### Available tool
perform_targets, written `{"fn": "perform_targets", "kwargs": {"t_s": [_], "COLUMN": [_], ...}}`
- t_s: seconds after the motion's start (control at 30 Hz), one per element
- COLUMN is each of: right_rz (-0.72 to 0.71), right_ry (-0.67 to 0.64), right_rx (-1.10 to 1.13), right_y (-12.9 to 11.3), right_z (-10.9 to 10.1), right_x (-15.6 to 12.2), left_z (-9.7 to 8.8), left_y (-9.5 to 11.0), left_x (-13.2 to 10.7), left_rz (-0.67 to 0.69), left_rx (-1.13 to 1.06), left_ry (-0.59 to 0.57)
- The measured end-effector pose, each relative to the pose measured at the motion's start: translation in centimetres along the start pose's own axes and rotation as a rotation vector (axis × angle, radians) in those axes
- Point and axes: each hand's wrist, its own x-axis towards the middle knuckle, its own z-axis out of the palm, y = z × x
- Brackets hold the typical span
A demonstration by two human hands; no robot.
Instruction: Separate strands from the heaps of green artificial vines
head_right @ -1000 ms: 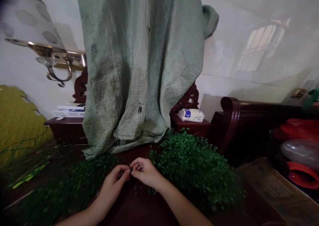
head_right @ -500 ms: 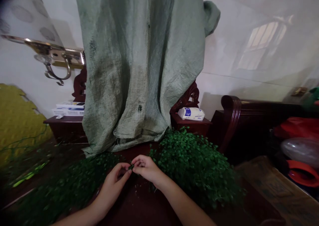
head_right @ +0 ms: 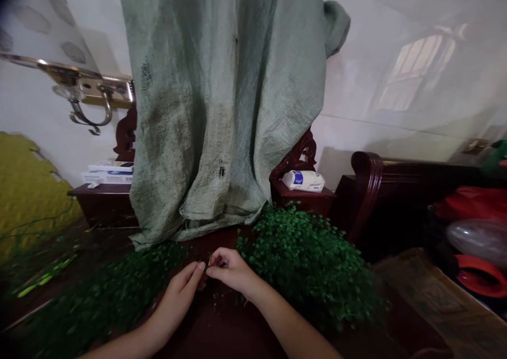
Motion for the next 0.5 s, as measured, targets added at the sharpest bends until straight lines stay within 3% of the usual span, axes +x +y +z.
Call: {"fn": "perform_targets", "kwargs": {"t_s": [0.17, 0.33, 0.5], "right_rz": [-0.008, 0.006, 0.01], "right_ry": [-0.038, -0.019, -0.029], "right_rx": [0.004, -0.018, 0.006], "right_y": [0.03, 0.04, 0.27], "right_z": [0.15, -0.04, -0.21], "right_x": [-0.07, -0.01, 0.19], "left_z": [-0.03, -0.26, -0.34], "left_y": [0.02, 0.06, 0.31], "left_x": [-0.05, -0.18, -0.2], "left_rz": [-0.03, -0.052, -0.003], "left_rx": [-0.017, -0.08, -0.054], "left_ry": [0.002, 0.081, -0.002]}}
